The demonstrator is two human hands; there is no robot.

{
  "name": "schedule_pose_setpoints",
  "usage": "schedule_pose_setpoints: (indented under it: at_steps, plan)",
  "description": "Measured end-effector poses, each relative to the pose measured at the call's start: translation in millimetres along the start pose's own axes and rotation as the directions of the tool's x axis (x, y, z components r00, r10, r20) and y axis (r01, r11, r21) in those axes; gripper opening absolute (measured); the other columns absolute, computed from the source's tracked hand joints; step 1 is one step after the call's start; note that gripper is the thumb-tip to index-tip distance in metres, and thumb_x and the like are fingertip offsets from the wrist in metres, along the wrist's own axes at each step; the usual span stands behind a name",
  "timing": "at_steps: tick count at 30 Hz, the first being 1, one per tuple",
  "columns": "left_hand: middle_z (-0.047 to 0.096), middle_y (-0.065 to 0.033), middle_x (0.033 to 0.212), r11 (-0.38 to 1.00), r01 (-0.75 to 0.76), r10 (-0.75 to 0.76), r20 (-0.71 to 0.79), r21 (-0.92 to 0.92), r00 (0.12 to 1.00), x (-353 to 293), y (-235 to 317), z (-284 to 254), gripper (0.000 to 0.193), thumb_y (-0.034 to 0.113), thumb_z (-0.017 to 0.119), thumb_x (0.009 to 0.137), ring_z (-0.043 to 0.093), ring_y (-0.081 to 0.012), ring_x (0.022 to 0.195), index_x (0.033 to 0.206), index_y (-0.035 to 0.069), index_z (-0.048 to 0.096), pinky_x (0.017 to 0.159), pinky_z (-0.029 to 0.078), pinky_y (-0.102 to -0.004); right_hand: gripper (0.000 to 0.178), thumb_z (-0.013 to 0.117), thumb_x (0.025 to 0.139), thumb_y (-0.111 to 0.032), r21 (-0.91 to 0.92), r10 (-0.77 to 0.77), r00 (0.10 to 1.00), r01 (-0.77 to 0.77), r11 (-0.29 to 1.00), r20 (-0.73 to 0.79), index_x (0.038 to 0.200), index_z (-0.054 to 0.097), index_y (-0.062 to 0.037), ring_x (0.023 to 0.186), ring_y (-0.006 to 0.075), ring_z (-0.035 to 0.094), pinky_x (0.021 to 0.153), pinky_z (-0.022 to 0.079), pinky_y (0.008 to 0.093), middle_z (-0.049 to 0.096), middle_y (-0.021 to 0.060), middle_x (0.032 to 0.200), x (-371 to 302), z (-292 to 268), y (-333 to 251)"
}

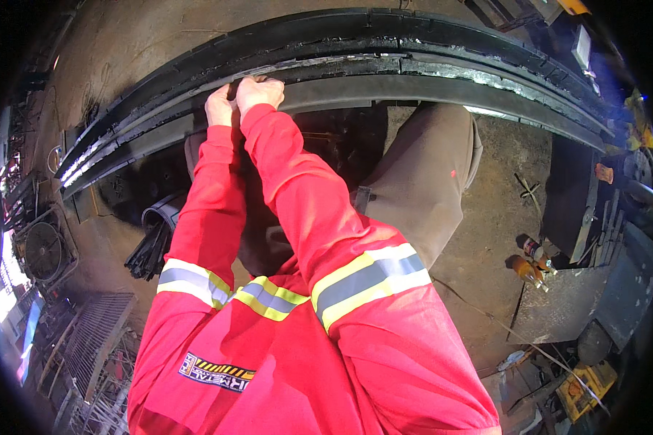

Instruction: The person kneels on the floor and secures a black rubber seal or gasket onto a curved metal frame using zip ties. They repeatedly thread and tighten the ties by hand, then use a yellow utility knife to trim the excess tails of the zip ties.

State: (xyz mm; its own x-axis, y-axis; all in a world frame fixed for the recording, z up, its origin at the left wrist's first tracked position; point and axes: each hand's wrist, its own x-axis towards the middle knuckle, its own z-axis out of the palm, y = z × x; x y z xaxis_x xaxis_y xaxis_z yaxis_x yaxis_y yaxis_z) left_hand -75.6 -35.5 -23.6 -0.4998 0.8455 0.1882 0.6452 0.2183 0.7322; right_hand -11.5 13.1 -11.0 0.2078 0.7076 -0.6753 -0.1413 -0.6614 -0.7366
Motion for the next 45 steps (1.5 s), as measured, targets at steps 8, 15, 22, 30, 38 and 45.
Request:
schedule_pose_setpoints:
  at_steps: [8,15,22,30,38,45]
  plan:
    - [0.064,-0.0221,0.079,0.999,-0.005,0.008,0.063,-0.04,0.998,0.7,11.1,-6.9,0.024,0.023,0.07,0.071,0.065,-0.0379,0.079,0.083,0.003,0.068,0.069,0.05,-0.0375,0.02,0.066,0.073,-0.013,-0.19,-0.157,0.988,0.151,0.97,-0.017,0.082,0.07,0.004,0.085,0.0356,0.068,0.079,0.053,0.0405,0.067,0.0258,0.087,-19.2,-15.5,-21.4]
    - [0.057,-0.0244,0.074,0.996,0.006,-0.015,0.094,0.086,0.995,-0.7,13.3,-11.4,0.024,0.023,0.067,0.076,0.057,-0.0436,0.071,0.075,0.0,0.061,0.06,0.046,-0.0395,0.018,0.067,0.073,-0.013,-0.146,-0.21,0.975,0.219,0.965,0.075,0.079,0.069,0.0041,0.082,0.0328,0.069,0.075,0.053,0.0389,0.068,0.0248,0.084,-22.6,-27.0,-15.2]
    - [0.051,-0.0243,0.069,0.998,0.032,-0.038,0.106,0.052,0.994,-2.4,20.3,-15.7,0.023,0.019,0.063,0.08,0.049,-0.0415,0.06,0.072,-0.001,0.056,0.055,0.043,-0.0388,0.011,0.065,0.082,-0.01,0.238,-0.151,0.895,0.051,0.97,0.42,0.079,0.062,0.0009,0.06,0.0134,0.055,0.054,0.046,0.0316,0.06,0.0045,0.069,-6.2,-30.6,-1.2]
    - [0.049,-0.0168,0.062,0.999,-0.04,0.035,0.166,0.023,0.986,3.1,12.2,-13.5,0.03,0.026,0.061,0.085,0.042,-0.0115,0.06,0.075,-0.002,0.056,0.057,0.042,-0.0311,0.009,0.067,0.075,-0.003,0.117,-0.231,0.958,0.214,0.97,0.167,0.077,0.063,0.0038,0.066,0.014,0.058,0.06,0.048,0.032,0.064,0.0069,0.075,1.6,-14.9,6.3]
    - [0.057,-0.022,0.069,0.992,0.034,-0.021,0.116,-0.117,0.993,2.6,4.8,-7.0,0.026,0.025,0.065,0.079,0.056,-0.0315,0.058,0.075,0.0,0.061,0.059,0.045,-0.0355,0.015,0.068,0.07,-0.011,-0.051,-0.172,0.984,0.169,0.984,-0.044,0.073,0.066,0.004,0.08,0.0353,0.068,0.075,0.052,0.0397,0.068,0.0227,0.082,-16.8,-11.9,-14.9]
    - [0.057,-0.0218,0.068,0.996,0.02,-0.005,0.166,-0.086,0.986,2.2,-2.0,-8.7,0.027,0.026,0.066,0.077,0.057,-0.0331,0.059,0.074,0.0,0.062,0.058,0.045,-0.0367,0.021,0.07,0.07,-0.014,-0.263,-0.107,0.99,0.08,0.962,-0.091,0.084,0.069,0.0028,0.088,0.0345,0.067,0.081,0.052,0.0403,0.068,0.0228,0.093,-30.7,-18.7,-30.2]
